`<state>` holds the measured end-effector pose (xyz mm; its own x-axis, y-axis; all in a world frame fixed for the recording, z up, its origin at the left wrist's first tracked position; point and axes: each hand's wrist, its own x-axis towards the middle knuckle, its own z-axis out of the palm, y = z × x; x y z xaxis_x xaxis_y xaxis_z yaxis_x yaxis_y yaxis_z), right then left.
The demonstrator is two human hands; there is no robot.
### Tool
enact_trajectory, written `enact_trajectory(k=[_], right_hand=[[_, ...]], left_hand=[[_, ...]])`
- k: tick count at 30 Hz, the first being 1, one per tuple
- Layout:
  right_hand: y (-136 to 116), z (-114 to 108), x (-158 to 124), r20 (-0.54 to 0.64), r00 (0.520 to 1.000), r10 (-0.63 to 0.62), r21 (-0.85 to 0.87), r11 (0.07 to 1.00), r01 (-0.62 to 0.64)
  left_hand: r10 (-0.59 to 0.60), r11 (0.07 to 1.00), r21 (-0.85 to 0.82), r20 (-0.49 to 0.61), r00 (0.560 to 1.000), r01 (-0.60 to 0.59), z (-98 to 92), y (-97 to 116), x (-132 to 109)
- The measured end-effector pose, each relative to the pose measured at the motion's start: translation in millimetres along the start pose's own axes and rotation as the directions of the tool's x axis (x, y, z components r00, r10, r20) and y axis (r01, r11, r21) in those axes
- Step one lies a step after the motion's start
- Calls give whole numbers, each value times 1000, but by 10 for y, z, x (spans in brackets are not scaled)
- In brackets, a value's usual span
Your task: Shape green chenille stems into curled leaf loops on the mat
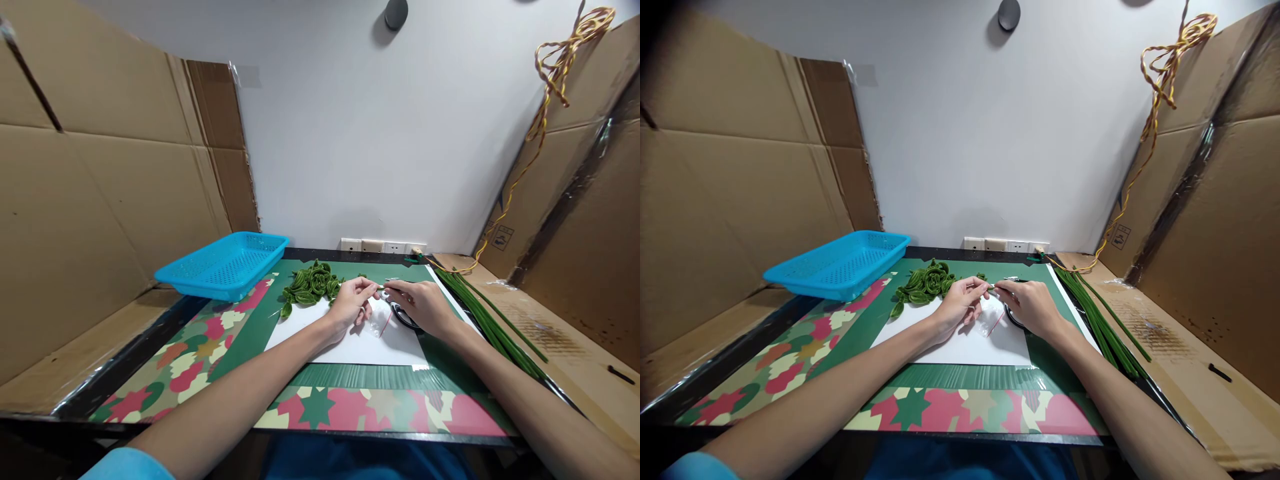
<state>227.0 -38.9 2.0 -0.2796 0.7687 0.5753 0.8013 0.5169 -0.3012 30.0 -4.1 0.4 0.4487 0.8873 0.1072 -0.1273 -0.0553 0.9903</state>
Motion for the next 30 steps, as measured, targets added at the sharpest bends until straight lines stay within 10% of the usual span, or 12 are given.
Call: enact_trajectory(k=[30], right_hand=[[-67,42,23,-78,997,1,154,988,11]], left_hand=[[-55,997,54,105,993,50,-48,5,-31]])
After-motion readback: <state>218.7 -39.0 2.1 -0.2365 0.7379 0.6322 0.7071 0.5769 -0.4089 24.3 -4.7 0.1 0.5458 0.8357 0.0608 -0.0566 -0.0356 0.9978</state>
